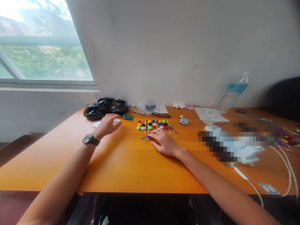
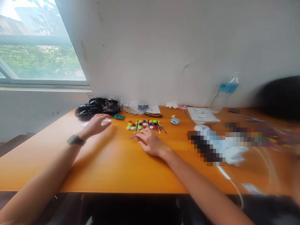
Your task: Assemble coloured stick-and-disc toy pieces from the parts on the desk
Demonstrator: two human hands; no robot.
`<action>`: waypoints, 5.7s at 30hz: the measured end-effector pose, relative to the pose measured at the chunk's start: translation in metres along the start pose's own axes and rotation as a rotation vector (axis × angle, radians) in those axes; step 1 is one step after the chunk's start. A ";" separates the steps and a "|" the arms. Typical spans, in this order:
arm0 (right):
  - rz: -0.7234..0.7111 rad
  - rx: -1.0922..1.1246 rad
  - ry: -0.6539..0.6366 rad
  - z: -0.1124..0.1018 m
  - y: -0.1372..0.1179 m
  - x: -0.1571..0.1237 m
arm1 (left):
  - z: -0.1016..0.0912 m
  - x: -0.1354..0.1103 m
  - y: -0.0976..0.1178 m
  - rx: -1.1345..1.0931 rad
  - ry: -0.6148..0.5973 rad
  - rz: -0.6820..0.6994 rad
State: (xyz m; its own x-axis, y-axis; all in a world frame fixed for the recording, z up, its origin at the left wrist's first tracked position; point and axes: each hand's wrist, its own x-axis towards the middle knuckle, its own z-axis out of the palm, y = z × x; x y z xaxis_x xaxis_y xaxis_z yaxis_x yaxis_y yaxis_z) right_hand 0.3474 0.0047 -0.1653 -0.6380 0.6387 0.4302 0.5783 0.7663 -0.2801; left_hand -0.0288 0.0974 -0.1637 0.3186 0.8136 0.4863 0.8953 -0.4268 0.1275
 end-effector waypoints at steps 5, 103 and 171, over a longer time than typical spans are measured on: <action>-0.016 0.125 -0.018 -0.002 -0.014 -0.001 | 0.010 -0.002 0.074 -0.156 -0.026 0.247; 0.275 0.299 0.084 -0.008 0.026 -0.002 | 0.033 -0.013 0.169 -0.081 -0.093 0.809; 0.402 0.721 0.101 0.027 0.029 -0.002 | 0.035 -0.016 0.164 -0.609 -0.109 0.336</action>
State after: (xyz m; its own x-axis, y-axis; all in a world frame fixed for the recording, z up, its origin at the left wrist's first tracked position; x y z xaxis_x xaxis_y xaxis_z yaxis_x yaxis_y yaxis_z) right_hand 0.3515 0.0277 -0.1968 -0.3836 0.8902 0.2456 0.2627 0.3602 -0.8951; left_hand 0.1237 0.0276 -0.1807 0.6052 0.6201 0.4992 0.4194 -0.7814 0.4622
